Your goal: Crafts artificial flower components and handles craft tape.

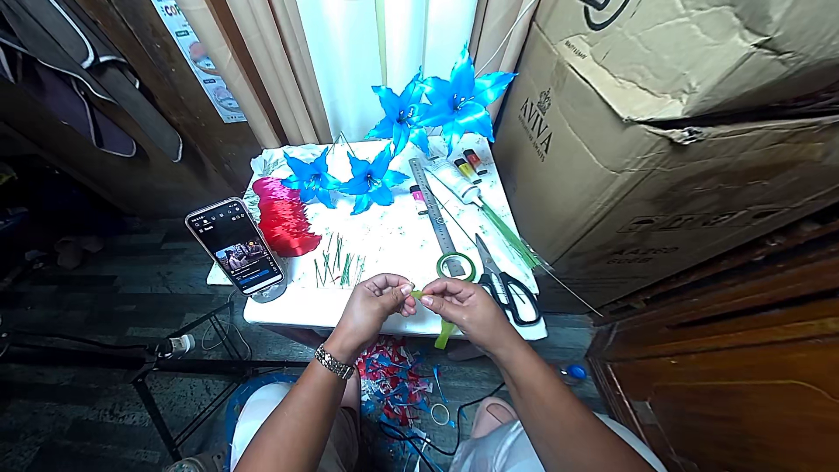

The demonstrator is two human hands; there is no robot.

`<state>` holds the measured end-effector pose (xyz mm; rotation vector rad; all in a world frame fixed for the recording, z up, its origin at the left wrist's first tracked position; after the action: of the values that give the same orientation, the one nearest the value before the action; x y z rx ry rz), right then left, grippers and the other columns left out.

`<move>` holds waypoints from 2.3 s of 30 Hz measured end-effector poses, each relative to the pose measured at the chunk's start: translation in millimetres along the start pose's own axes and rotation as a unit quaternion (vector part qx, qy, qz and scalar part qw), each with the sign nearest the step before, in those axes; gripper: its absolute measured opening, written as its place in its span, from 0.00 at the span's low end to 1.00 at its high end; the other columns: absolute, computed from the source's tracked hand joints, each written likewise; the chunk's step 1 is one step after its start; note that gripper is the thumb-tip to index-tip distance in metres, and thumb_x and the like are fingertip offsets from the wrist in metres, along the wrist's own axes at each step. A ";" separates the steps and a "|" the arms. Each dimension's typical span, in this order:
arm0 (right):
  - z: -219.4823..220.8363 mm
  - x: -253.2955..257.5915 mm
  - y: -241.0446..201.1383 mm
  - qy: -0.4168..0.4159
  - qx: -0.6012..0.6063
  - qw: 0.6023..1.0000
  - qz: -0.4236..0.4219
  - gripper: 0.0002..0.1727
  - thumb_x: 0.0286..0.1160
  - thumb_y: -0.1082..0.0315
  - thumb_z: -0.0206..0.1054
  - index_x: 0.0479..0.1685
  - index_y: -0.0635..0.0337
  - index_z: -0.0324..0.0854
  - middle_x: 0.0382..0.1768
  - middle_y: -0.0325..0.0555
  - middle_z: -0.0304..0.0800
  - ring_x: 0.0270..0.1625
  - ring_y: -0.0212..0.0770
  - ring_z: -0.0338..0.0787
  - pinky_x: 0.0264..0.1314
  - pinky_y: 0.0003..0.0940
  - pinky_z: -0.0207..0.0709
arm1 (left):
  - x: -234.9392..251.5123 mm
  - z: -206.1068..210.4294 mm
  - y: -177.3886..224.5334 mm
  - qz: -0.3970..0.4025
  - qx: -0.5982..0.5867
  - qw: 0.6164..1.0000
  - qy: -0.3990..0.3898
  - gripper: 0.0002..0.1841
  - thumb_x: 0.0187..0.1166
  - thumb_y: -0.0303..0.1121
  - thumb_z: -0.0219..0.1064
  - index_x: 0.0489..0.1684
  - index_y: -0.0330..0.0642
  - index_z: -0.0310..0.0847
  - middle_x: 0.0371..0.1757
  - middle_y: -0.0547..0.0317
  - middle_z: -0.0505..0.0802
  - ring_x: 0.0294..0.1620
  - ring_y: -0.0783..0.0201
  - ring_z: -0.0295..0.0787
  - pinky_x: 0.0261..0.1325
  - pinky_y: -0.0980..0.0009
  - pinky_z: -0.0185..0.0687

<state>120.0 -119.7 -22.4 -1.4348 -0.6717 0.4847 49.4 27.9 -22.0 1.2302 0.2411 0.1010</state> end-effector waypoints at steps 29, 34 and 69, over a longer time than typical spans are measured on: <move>12.0 -9.2 -3.9 0.088 0.139 0.986 0.002 0.07 0.71 0.79 0.71 0.35 0.59 0.94 0.27 0.31 0.93 0.23 0.17 0.81 0.28 0.13 0.74 | -5.2 11.4 -1.4 0.011 -0.108 0.992 -0.067 0.12 0.77 0.14 0.60 0.45 0.42 0.71 0.25 0.56 0.94 0.28 0.64 0.95 0.42 0.72 0.91; 14.9 -11.1 -1.5 0.100 0.153 0.983 -0.023 0.08 0.72 0.78 0.70 0.34 0.59 0.93 0.27 0.31 0.92 0.23 0.18 0.80 0.29 0.14 0.75 | -6.4 13.4 -2.4 -0.023 -0.122 0.991 -0.057 0.11 0.78 0.13 0.58 0.44 0.42 0.70 0.25 0.56 0.94 0.27 0.65 0.95 0.41 0.73 0.91; 24.5 -13.2 16.9 0.226 0.140 0.964 0.015 0.05 0.74 0.79 0.70 0.36 0.61 0.90 0.26 0.32 0.89 0.20 0.19 0.74 0.25 0.13 0.68 | -12.7 14.5 -9.8 0.287 0.248 0.918 0.119 0.06 0.75 0.22 0.66 0.36 0.31 0.90 0.32 0.58 0.93 0.35 0.75 0.90 0.47 0.78 0.87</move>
<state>95.3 -109.0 -40.7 -1.2285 -0.2044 0.2479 40.0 8.7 -25.1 1.7702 0.1088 0.7412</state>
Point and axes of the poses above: each hand's wrist, its own x-axis towards the middle knuckle, its own z-axis out of the palm, y = z × x, the point moved 5 cm from there along x, towards the middle knuckle
